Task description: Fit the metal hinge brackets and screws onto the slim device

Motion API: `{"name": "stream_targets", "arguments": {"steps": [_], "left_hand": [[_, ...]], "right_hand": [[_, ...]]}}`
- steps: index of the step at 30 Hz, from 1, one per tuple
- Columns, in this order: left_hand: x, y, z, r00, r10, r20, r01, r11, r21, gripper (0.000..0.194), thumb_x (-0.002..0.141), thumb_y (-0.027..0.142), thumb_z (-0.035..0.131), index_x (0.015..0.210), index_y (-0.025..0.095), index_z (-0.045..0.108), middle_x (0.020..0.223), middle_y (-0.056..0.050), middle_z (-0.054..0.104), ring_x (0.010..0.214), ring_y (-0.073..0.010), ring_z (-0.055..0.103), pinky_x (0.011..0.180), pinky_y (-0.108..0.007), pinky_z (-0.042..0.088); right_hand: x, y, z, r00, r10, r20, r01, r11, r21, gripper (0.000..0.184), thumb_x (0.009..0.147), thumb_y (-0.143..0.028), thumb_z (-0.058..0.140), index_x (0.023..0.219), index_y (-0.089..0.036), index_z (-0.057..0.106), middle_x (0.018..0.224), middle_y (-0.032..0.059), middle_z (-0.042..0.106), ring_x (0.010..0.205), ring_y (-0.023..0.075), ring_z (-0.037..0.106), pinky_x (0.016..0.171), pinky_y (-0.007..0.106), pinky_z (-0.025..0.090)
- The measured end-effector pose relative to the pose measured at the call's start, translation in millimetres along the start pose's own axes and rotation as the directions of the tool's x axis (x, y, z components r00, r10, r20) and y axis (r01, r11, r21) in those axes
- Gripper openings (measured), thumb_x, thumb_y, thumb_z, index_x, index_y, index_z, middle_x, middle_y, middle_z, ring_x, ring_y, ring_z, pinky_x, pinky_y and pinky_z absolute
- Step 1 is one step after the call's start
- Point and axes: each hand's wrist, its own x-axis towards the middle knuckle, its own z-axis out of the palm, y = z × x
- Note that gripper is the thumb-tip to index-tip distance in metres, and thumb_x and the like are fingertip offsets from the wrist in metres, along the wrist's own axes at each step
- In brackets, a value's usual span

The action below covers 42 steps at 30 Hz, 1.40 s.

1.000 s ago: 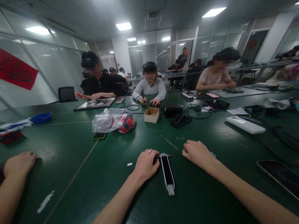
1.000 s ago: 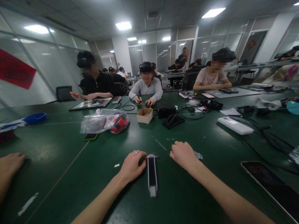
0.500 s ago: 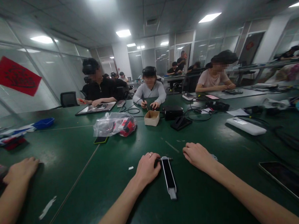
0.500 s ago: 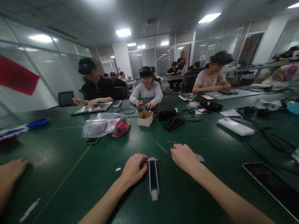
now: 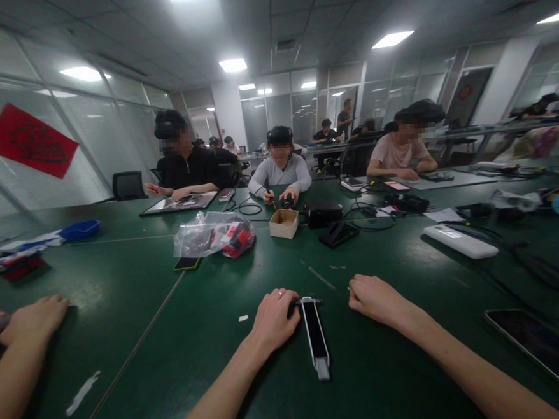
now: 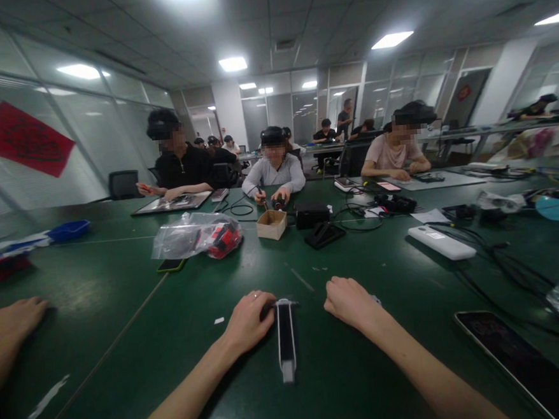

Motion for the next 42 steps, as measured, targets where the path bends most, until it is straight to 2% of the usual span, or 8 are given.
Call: {"name": "stream_targets", "arguments": {"steps": [4, 14, 23, 27, 35, 42], "left_hand": [[0.0, 0.8, -1.4, 1.000, -0.005, 0.010, 0.005, 1.000, 0.005, 0.018, 0.084, 0.021, 0.047, 0.098, 0.019, 0.058, 0.095, -0.005, 0.062, 0.088, -0.0184, 0.056, 0.077, -0.031, 0.043], [0.9, -1.5, 0.7, 1.000, 0.004, -0.002, -0.004, 1.000, -0.004, 0.018, 0.083, 0.019, 0.048, 0.098, 0.019, 0.058, 0.094, -0.004, 0.063, 0.088, -0.0184, 0.057, 0.078, -0.031, 0.043], [0.6, 0.6, -0.9, 1.000, -0.010, 0.019, 0.010, 1.000, 0.003, 0.019, 0.083, 0.020, 0.048, 0.099, 0.019, 0.058, 0.096, -0.005, 0.063, 0.089, -0.0189, 0.056, 0.078, -0.032, 0.043], [0.5, 0.1, 0.3, 1.000, -0.015, 0.015, 0.015, 1.000, 0.007, 0.020, 0.082, 0.019, 0.049, 0.100, 0.019, 0.058, 0.096, -0.005, 0.063, 0.090, -0.0190, 0.056, 0.078, -0.031, 0.043], [0.3, 0.5, -1.5, 1.000, -0.015, 0.020, 0.015, 1.000, -0.004, 0.020, 0.083, 0.019, 0.047, 0.100, 0.019, 0.058, 0.097, -0.005, 0.062, 0.089, -0.0188, 0.056, 0.078, -0.031, 0.043], [0.5, -0.7, 0.2, 1.000, -0.010, 0.017, 0.010, 1.000, 0.006, 0.021, 0.082, 0.018, 0.048, 0.100, 0.019, 0.058, 0.096, -0.005, 0.062, 0.089, -0.0189, 0.055, 0.078, -0.031, 0.043]], "right_hand": [[-0.2, -2.1, 2.2, 0.998, -0.035, -0.043, 0.031, 0.996, -0.082, 0.018, 0.081, -0.015, 0.045, 0.074, -0.012, 0.062, 0.083, 0.0115, 0.062, 0.073, 0.0200, 0.058, 0.066, 0.030, 0.041], [1.0, 6.9, 6.4, 0.992, -0.108, -0.065, 0.102, 0.990, -0.092, 0.023, 0.084, -0.016, 0.040, 0.078, -0.011, 0.062, 0.081, 0.0105, 0.062, 0.073, 0.0201, 0.058, 0.068, 0.030, 0.041], [-1.6, 20.8, 3.9, 0.995, -0.099, -0.001, 0.098, 0.987, 0.126, 0.016, 0.081, -0.021, 0.048, 0.076, -0.016, 0.062, 0.084, 0.0069, 0.061, 0.074, 0.0165, 0.058, 0.064, 0.025, 0.042], [2.2, 21.3, 8.2, 0.996, -0.093, -0.004, 0.093, 0.992, 0.081, 0.017, 0.081, -0.019, 0.047, 0.075, -0.015, 0.062, 0.083, 0.0072, 0.061, 0.074, 0.0170, 0.059, 0.064, 0.026, 0.042], [2.1, 6.5, 9.0, 0.999, -0.044, -0.002, 0.043, 0.995, -0.093, 0.018, 0.080, -0.018, 0.045, 0.076, -0.011, 0.062, 0.082, 0.0107, 0.062, 0.073, 0.0188, 0.060, 0.065, 0.027, 0.042], [1.3, 4.4, 8.8, 0.998, -0.041, -0.037, 0.036, 0.992, -0.123, 0.025, 0.083, -0.017, 0.040, 0.082, -0.008, 0.063, 0.084, 0.0144, 0.063, 0.078, 0.0226, 0.060, 0.068, 0.031, 0.043]]}}
